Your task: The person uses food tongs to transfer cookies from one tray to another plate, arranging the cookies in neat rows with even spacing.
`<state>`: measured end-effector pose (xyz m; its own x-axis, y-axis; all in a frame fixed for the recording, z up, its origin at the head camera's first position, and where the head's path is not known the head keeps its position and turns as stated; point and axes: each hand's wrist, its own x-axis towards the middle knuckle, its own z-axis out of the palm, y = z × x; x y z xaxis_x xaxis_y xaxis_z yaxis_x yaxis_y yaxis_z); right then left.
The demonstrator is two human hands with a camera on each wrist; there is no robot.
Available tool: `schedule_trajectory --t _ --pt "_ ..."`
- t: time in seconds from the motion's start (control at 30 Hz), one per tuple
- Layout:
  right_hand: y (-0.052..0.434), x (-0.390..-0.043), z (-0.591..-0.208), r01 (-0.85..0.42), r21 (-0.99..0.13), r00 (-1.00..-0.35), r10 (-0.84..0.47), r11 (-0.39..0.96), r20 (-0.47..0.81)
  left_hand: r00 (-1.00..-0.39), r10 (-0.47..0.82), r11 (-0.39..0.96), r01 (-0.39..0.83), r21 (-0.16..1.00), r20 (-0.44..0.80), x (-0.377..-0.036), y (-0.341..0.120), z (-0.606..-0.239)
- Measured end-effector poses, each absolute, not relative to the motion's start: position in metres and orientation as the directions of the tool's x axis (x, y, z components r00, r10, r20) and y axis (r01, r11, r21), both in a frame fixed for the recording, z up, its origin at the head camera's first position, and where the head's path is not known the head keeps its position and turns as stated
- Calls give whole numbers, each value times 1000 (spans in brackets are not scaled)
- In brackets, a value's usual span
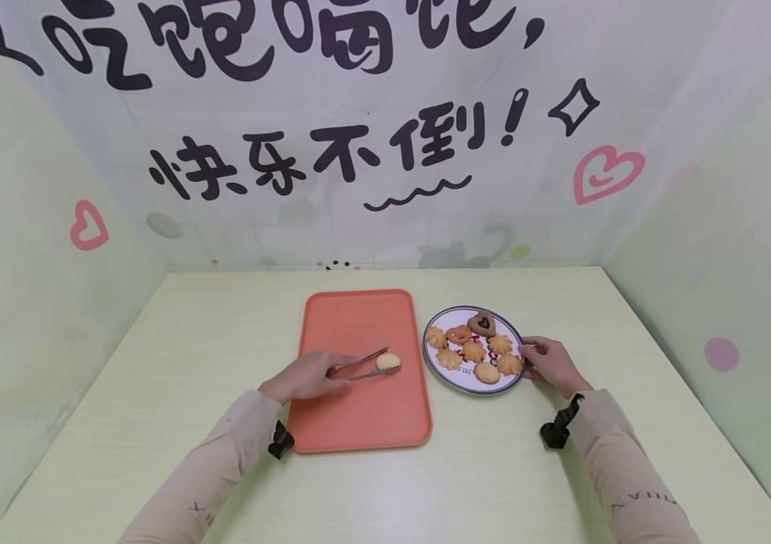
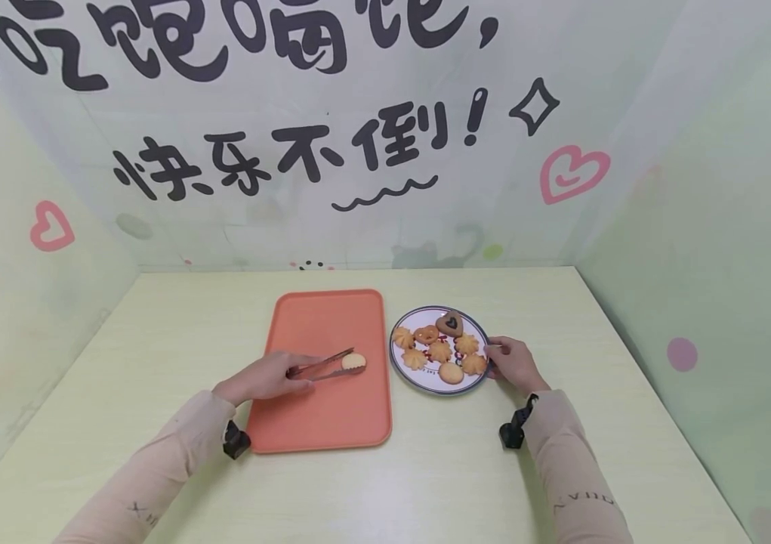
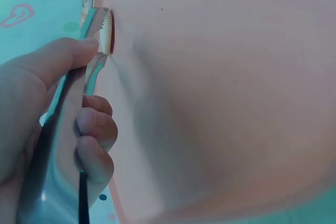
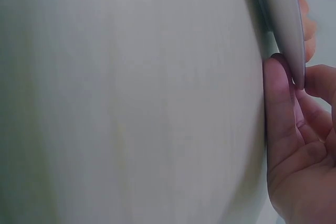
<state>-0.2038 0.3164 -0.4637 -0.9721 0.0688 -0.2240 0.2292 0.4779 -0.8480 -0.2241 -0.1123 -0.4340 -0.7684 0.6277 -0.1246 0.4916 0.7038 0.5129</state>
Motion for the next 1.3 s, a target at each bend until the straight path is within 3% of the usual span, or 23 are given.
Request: schedule_trajectory --t 0.37,0.97,1.3 --pt "317 -205 -463 228 -853 -973 70 470 -222 -786 607 703 460 542 -120 -224 -115 -430" --pt "315 -204 -461 243 -846 -969 73 474 -238 -751 658 665 538 518 -65 -220 -98 -416" --pt "316 -203 -461 239 -852 -970 70 465 -234 -707 704 641 593 487 -65 -216 -61 -405"
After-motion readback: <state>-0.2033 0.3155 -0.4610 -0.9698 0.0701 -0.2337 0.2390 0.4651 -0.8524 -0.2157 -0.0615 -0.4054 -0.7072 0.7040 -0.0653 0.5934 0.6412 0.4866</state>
